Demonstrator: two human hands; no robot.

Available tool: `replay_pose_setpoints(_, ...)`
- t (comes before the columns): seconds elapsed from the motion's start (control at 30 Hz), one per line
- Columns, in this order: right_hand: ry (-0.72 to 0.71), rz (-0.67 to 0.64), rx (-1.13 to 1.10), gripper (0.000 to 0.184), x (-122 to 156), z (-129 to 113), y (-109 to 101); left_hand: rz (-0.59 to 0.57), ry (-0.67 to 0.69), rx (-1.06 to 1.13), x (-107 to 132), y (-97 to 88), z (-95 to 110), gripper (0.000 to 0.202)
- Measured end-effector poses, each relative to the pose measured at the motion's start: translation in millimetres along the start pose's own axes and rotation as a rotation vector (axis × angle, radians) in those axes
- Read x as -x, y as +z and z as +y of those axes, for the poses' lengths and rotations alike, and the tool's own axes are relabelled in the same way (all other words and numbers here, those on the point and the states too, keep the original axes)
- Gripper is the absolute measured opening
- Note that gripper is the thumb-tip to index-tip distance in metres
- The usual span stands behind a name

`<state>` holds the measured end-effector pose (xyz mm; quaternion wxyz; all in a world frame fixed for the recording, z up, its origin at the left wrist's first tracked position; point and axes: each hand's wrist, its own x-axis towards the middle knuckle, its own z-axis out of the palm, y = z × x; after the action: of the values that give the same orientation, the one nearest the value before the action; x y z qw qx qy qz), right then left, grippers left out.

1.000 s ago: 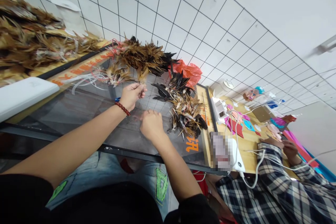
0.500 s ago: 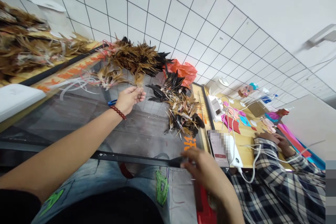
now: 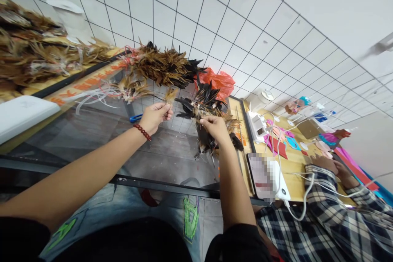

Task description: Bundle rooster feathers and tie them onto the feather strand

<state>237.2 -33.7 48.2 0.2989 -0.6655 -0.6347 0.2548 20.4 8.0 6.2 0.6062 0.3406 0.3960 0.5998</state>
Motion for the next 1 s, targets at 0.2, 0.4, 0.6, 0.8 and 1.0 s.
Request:
replay_pose_setpoints(0.2,0.087,0.024,-0.56,0.035,-11,1,5,0.018,-0.026,-0.013,0,0.1,0,0.015)
replay_pose_setpoints(0.4,0.09,0.115,-0.333,0.034,-15,13,4,0.003,-0.021,-0.01,0,-0.1,-1,0.014)
replay_pose_setpoints(0.6,-0.192,0.265,0.518,0.03,-15,14,1,0.017,-0.005,-0.016,-1,0.5,-4,0.013)
replay_pose_setpoints(0.8,-0.456,-0.088,0.92,0.034,-25,-5,16,0.029,-0.003,-0.021,-2,0.8,-4,0.015)
replay_pose_setpoints(1.0,-0.373,-0.059,0.961,0.032,-23,-18,-16,0.053,-0.003,0.009,-3,0.0,-4,0.012)
